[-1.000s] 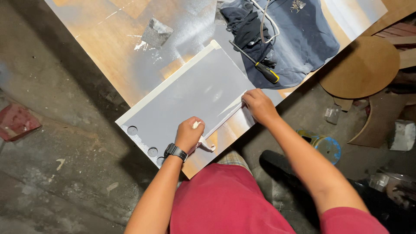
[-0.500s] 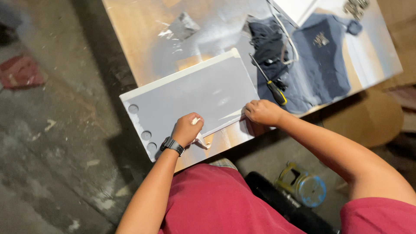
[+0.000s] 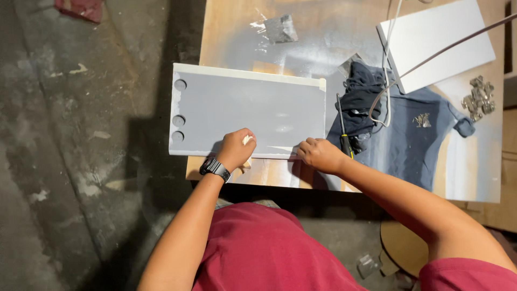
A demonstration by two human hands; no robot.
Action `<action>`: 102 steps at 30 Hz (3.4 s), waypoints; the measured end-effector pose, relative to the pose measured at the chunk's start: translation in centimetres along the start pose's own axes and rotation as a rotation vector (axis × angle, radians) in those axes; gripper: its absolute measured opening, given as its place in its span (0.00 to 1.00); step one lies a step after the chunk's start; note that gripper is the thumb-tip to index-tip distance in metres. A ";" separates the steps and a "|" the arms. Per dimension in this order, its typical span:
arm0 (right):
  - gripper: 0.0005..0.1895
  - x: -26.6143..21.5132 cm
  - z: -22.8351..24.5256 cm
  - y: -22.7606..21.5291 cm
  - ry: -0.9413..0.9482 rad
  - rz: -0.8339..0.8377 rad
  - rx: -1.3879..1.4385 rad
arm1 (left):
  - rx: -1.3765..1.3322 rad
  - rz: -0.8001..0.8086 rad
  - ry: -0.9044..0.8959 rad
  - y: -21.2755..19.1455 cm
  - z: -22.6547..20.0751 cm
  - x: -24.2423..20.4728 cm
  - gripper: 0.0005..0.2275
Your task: The person applies masking tape to the edges of a rectangular panel, pressing it down and peeling it back to create a border.
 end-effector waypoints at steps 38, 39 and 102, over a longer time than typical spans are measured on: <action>0.08 0.5 -1.9 -1.2 0.236 0.020 0.412 | -0.180 -0.113 -0.119 -0.8 -0.1 -6.0 0.09; 0.12 0.1 -2.2 -1.6 0.423 -0.002 0.590 | -0.186 -0.115 -0.120 -0.5 0.0 -5.8 0.09; 0.54 79.5 -48.0 1.1 1.122 -1.353 1.414 | -1.605 0.057 0.001 -59.1 -14.9 52.5 0.21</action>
Point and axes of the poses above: each hand's wrist, its own x-axis towards the middle knuckle, its own y-axis out of the palm, z = x × y, the point moved 2 cm from there along x, towards the middle knuckle, and after that the axes turned 1 degree about -y, right-handed, at the moved point
